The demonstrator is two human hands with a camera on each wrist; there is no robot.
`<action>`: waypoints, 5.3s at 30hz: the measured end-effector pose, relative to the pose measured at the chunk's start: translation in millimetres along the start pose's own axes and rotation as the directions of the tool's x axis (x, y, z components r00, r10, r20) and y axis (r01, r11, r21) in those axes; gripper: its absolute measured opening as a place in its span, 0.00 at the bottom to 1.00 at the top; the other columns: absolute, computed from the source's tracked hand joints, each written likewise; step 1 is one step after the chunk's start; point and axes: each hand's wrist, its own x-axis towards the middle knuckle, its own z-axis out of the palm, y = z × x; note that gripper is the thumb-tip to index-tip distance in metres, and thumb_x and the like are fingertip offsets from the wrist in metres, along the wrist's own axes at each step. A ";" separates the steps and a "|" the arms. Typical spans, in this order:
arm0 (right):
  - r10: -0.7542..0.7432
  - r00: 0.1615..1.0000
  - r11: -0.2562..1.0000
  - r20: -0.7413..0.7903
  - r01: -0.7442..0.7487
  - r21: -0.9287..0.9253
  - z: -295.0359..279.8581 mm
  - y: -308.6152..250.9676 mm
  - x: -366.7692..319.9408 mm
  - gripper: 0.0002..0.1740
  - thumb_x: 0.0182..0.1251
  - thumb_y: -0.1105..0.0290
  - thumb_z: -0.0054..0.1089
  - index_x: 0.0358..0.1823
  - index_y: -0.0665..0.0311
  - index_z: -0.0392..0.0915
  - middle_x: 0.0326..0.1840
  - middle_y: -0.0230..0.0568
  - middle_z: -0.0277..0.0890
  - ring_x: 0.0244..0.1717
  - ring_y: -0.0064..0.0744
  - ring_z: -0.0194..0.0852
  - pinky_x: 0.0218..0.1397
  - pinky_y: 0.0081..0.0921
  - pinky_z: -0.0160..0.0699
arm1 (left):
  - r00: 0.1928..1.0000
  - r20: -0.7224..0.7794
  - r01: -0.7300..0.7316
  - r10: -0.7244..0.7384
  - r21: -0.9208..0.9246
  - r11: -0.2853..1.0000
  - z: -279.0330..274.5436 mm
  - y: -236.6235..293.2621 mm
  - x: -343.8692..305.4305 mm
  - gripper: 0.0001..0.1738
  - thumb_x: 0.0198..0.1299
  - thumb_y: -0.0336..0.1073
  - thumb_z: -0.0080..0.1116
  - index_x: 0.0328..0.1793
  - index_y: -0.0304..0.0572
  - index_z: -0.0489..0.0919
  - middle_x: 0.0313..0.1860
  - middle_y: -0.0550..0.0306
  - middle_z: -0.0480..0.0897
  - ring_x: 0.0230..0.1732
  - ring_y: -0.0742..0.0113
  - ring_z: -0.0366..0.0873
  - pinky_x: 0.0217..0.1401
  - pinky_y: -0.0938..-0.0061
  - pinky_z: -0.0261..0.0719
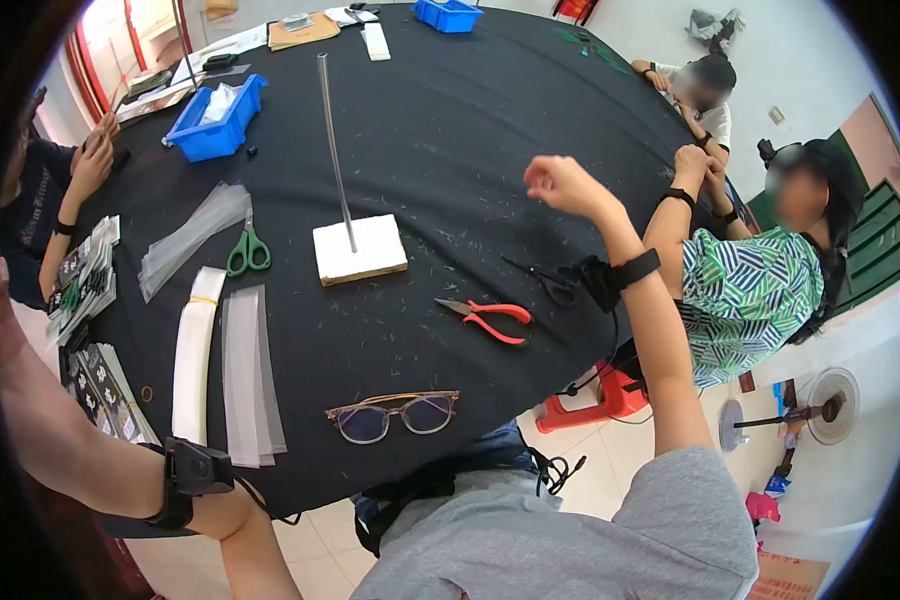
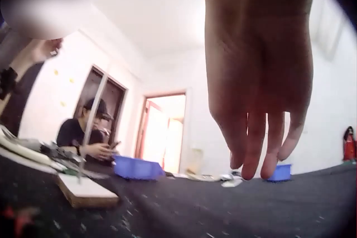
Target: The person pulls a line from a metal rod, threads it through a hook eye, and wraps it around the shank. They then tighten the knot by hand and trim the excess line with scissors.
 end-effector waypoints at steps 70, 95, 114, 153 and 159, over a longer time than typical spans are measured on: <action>-0.357 0.930 -0.148 0.088 -0.149 0.978 55.8 -157.9 -69.1 0.09 0.73 0.68 0.52 0.43 0.67 0.76 0.37 0.49 0.81 0.38 0.38 0.82 0.44 0.31 0.81 | 0.449 0.888 0.538 -0.100 -0.180 0.823 93.4 -18.2 -58.6 0.19 0.72 0.45 0.48 0.38 0.37 0.80 0.14 0.76 0.54 0.15 0.87 0.48 0.19 0.84 0.42; -0.259 0.949 0.108 -0.180 0.214 0.971 54.9 -174.8 -75.1 0.04 0.62 0.82 0.60 0.37 0.69 0.80 0.54 0.54 0.75 0.49 0.38 0.80 0.50 0.30 0.81 | 0.362 0.922 0.712 -0.135 -0.180 0.679 96.4 2.9 -59.4 0.18 0.72 0.41 0.46 0.37 0.34 0.80 0.15 0.76 0.59 0.16 0.89 0.51 0.19 0.86 0.44; -0.195 0.979 0.012 -0.063 0.067 0.998 51.6 -111.3 -117.3 0.06 0.58 0.80 0.66 0.38 0.73 0.82 0.31 0.46 0.85 0.34 0.31 0.86 0.37 0.21 0.84 | 0.325 0.912 0.810 -0.249 -0.132 0.571 141.0 82.0 -87.7 0.17 0.76 0.42 0.35 0.40 0.38 0.70 0.15 0.76 0.50 0.14 0.86 0.45 0.16 0.84 0.43; -0.277 0.959 0.000 -0.057 0.060 0.998 84.3 -202.6 -133.7 0.07 0.59 0.81 0.65 0.39 0.73 0.82 0.43 0.47 0.83 0.43 0.31 0.83 0.50 0.25 0.83 | 0.302 0.859 0.933 -0.414 -0.176 0.315 83.6 91.5 -89.4 0.18 0.74 0.41 0.40 0.44 0.35 0.78 0.15 0.76 0.49 0.15 0.86 0.43 0.17 0.82 0.40; -0.267 0.943 0.260 -0.196 0.267 0.928 62.4 -192.8 -125.1 0.05 0.56 0.84 0.65 0.35 0.73 0.83 0.39 0.46 0.84 0.40 0.30 0.84 0.45 0.21 0.82 | 0.331 0.916 0.832 -0.228 -0.169 0.529 46.7 66.0 -78.1 0.18 0.67 0.43 0.50 0.33 0.35 0.78 0.11 0.75 0.62 0.11 0.84 0.54 0.39 0.80 0.63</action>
